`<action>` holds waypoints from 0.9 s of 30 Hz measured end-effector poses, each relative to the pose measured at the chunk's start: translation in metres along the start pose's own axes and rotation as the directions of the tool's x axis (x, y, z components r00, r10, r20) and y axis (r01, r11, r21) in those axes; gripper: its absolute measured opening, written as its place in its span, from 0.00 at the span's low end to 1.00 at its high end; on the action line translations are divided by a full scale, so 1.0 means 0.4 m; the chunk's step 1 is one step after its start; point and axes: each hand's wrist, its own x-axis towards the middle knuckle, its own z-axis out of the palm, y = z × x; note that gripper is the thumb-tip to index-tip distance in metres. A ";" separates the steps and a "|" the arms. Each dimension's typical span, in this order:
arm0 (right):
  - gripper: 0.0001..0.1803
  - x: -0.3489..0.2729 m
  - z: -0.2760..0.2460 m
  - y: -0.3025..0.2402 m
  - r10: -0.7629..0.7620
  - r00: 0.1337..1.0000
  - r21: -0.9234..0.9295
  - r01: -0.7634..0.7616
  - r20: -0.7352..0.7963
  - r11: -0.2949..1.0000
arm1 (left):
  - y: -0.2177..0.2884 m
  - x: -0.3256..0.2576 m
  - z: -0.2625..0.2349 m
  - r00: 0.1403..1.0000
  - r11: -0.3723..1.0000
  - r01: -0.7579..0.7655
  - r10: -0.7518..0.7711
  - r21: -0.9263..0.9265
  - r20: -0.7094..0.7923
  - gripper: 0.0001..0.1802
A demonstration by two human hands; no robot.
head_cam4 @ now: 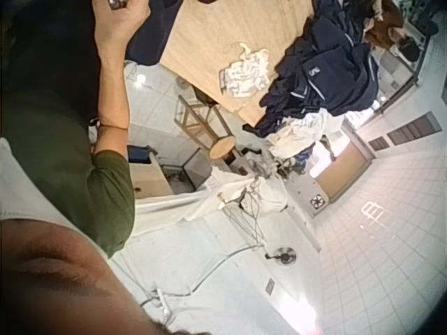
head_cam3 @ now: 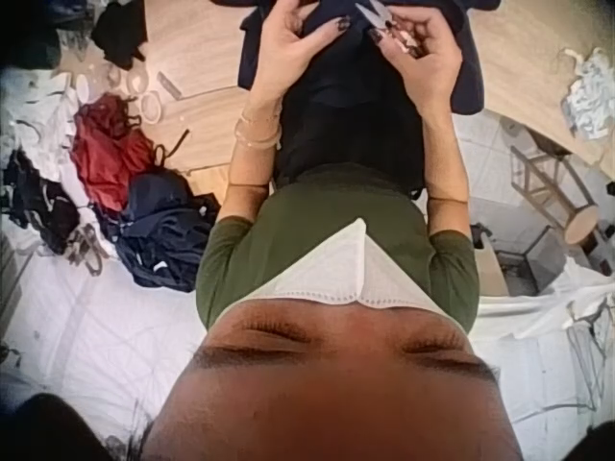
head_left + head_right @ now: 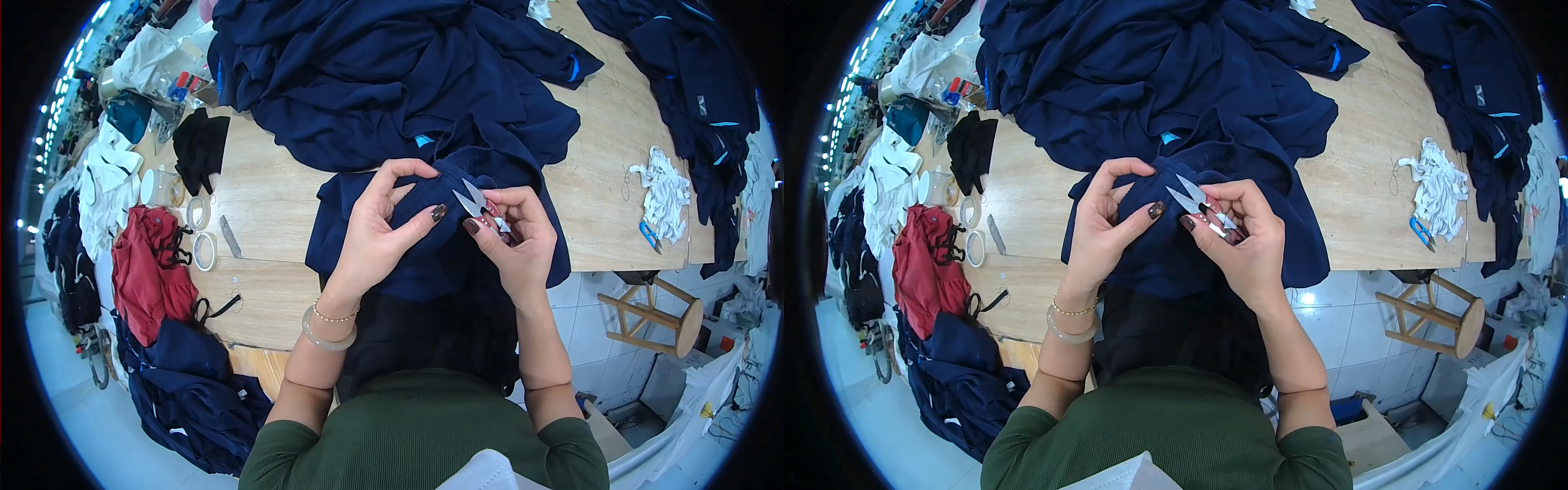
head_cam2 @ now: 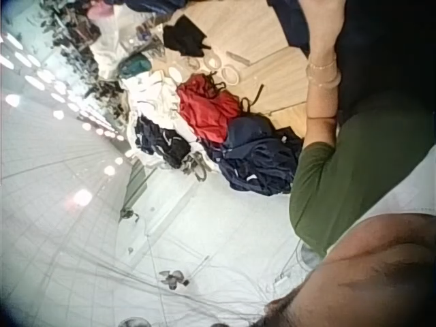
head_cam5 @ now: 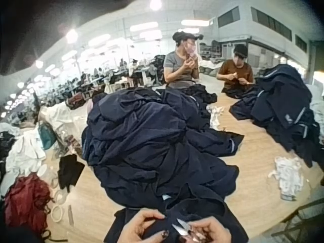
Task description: Trimming loose threads from navy blue athletic shorts using small clippers.
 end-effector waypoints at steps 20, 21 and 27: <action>0.17 0.018 -0.053 -0.044 -0.132 0.991 -0.504 0.100 -0.028 0.858 | -0.011 0.002 0.001 0.996 0.994 -0.026 0.035 0.107 -0.082 0.16; 0.17 0.013 -0.055 -0.043 -0.133 0.991 -0.504 0.101 -0.028 0.858 | -0.012 0.002 0.002 0.995 0.996 -0.035 0.042 0.080 -0.087 0.16; 0.12 0.006 -0.056 -0.023 -0.238 0.971 -0.402 0.232 0.036 0.885 | -0.011 0.001 0.005 0.995 0.994 -0.052 0.060 0.096 -0.079 0.18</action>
